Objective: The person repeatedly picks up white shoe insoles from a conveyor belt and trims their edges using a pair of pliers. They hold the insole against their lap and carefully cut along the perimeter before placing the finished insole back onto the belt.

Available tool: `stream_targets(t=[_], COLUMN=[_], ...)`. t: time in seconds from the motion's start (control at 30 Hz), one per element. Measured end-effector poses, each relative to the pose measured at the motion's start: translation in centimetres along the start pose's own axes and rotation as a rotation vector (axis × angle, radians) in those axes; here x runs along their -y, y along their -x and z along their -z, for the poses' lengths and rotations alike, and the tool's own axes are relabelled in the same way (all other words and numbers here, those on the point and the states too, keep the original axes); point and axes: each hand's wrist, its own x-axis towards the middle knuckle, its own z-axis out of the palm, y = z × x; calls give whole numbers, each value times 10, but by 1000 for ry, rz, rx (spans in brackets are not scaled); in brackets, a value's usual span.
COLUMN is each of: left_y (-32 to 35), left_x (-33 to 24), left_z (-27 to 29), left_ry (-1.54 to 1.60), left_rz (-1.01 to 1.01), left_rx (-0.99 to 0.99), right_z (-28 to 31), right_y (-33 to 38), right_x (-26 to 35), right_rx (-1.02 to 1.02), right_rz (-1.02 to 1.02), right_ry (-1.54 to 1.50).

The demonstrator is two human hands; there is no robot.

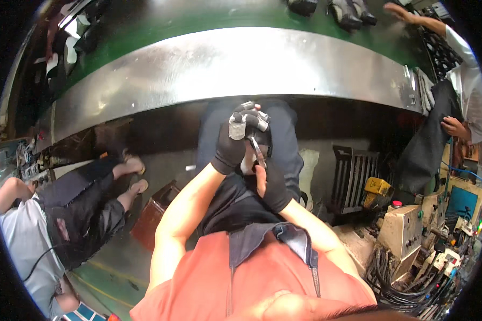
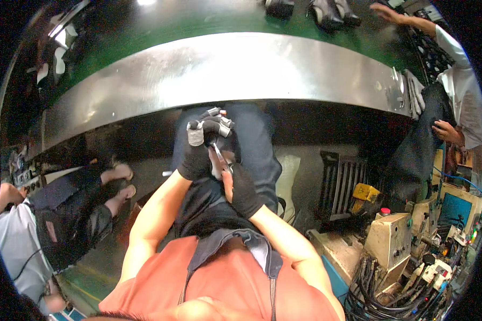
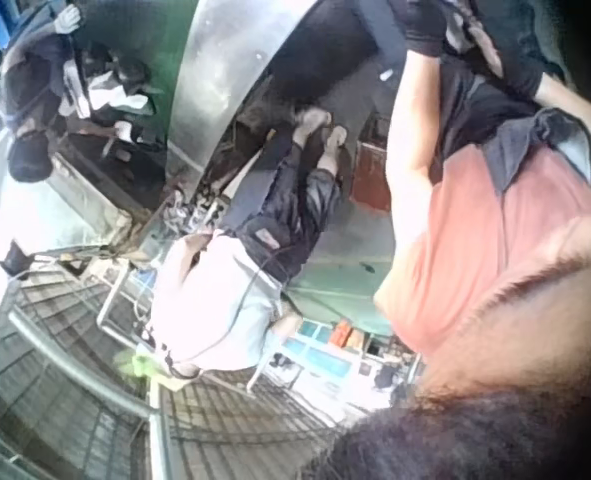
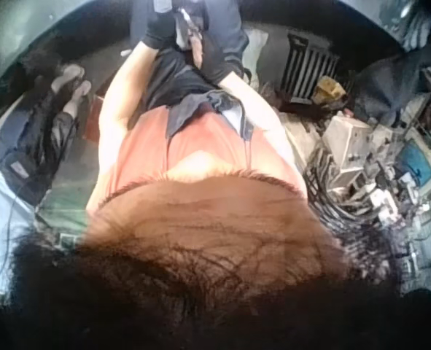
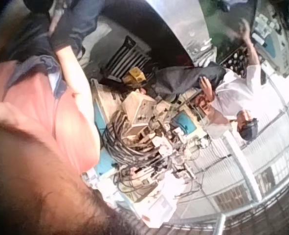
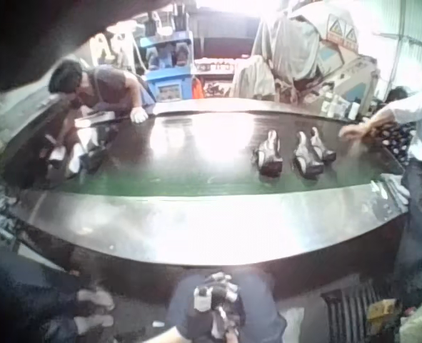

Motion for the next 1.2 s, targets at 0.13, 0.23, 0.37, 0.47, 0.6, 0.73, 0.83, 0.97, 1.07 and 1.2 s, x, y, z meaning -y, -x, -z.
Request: stream_targets(t=[0.13,0.23,0.37,0.47,0.6,0.73,0.83,0.97,1.07,1.2], left_y=[47,101,86,82,75,77,84,122,96,64], left_x=[-50,-49,-68,-66,-65,-59,-50,21,-4,-30], left_z=[-26,-34,-33,-33,-36,-33,-37,-24,-6,-8], left_ry=[228,564,88,-12,-10,-3,98,542,792,408], left_rz=[277,532,206,185,234,276,241,593,741,725], left_rx=[-147,-150,-12,54,100,152,-36,-254,-157,-187], right_z=[31,41,53,53,55,49,52,47,63,99], right_y=[44,110,103,111,112,123,104,89,39,-19], right_x=[0,-55,-48,-34,-45,-56,-42,-33,9,73], right_rx=[319,566,531,610,557,661,536,410,417,460], right_rz=[-31,244,425,-77,248,286,343,409,240,-397], right_ry=[216,242,179,275,303,214,131,173,155,-263])
